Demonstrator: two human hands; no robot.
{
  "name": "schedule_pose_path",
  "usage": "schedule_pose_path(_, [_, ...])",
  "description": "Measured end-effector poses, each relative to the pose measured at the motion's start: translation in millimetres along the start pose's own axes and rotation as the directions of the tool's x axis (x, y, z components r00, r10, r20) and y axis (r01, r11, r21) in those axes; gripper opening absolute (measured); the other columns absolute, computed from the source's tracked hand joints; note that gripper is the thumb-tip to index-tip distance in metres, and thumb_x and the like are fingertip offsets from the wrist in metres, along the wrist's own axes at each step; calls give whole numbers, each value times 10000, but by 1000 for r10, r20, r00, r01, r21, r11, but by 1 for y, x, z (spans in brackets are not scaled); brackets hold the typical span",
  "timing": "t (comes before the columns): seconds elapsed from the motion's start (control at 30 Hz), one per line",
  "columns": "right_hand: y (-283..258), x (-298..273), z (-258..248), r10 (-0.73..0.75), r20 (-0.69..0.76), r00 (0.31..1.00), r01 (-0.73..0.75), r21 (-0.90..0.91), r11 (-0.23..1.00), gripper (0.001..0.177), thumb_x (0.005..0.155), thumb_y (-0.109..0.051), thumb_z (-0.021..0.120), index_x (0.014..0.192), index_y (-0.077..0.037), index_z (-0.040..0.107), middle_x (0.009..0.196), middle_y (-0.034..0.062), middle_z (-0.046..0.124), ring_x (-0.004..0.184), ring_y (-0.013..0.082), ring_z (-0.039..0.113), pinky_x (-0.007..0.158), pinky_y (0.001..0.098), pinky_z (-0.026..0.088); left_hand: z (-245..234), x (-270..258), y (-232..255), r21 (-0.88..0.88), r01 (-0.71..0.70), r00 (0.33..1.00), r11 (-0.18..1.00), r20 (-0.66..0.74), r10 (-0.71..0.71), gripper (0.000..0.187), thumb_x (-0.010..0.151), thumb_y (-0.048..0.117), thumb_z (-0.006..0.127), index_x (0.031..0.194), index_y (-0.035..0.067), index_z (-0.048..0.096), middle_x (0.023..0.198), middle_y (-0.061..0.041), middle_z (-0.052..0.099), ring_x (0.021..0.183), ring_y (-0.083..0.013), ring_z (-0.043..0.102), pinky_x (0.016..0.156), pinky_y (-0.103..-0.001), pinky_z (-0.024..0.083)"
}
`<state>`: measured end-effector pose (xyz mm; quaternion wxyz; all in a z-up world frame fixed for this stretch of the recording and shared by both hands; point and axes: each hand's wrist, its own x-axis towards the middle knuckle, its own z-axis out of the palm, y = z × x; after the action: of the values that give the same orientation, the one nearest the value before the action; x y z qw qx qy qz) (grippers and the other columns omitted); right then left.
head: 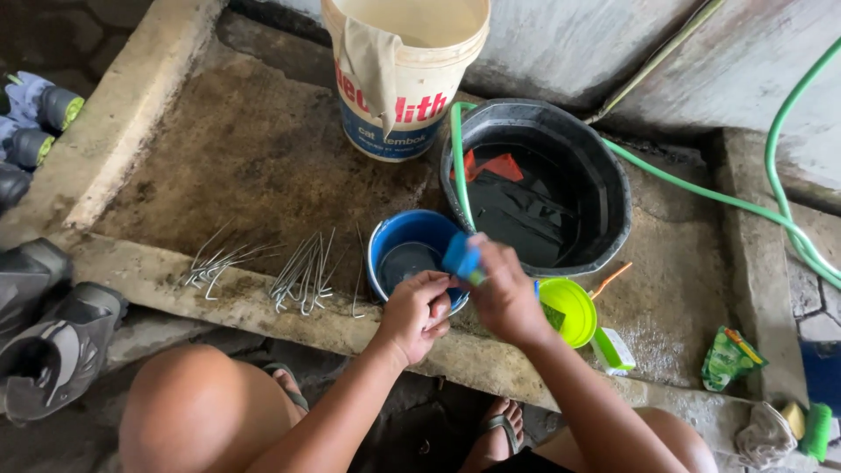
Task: The person sits on the ground and scrubs metal rods with a blue brush, dipping them into a blue bucket of water. The person picks up rods from a pile on the concrete floor, scrubs them, and places them back down.
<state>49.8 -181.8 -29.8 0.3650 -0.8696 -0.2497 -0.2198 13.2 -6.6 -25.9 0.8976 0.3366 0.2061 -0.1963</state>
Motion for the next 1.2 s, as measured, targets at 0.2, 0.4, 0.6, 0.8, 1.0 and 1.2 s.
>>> schedule_pose_path(0.2, [46,-13,1,-79,169,983,99,-117,988,585,897,-207,715,1463,-219,569,1255,99,622,948,368,732,739,444,624,-7,-1,-3,-63,53,998,997,36,-51,125,992,70,545,1036,-11,629,478,-30,321,321,-85,282,298,-177,198])
schedule_pose_path(0.4, [22,4,-16,335,199,921,-320,-105,942,826,878,-127,750,1599,-170,350,1222,318,584,1019,643,609,766,707,520,1,-4,6,-94,54,995,994,94,-45,153,1000,77,551,1061,-23,649,474,-25,319,328,-77,274,304,-172,197])
schedule_pose_path(0.6, [22,-16,8,-26,88,996,28,-17,999,700,907,-165,711,1540,-55,431,1196,203,609,829,385,722,602,466,629,2,0,0,-106,93,990,990,112,-81,129,999,99,553,1027,11,643,465,1,313,319,-67,284,308,-162,198])
schedule_pose_path(0.8, [47,-8,-9,256,179,950,-220,-197,955,872,798,-83,791,1564,-253,411,1225,227,625,953,563,663,783,655,562,-1,-6,9,-118,107,984,987,153,-89,151,1006,109,562,1059,7,659,467,-6,316,323,-56,281,317,-157,200])
schedule_pose_path(1.0, [-2,3,-4,-28,16,999,28,4,1000,664,836,-70,785,1439,-41,510,1291,239,601,1092,489,668,856,501,592,-3,1,2,-189,124,984,974,149,-96,136,991,129,563,1010,35,660,454,21,324,310,-49,287,318,-158,205])
schedule_pose_path(1.2, [62,-16,3,-15,113,993,27,-103,994,599,895,-95,702,1460,-151,514,1256,135,600,984,423,707,732,507,623,1,-6,8,-171,110,982,979,172,-80,139,992,110,560,1035,19,655,459,2,317,323,-48,277,330,-156,199])
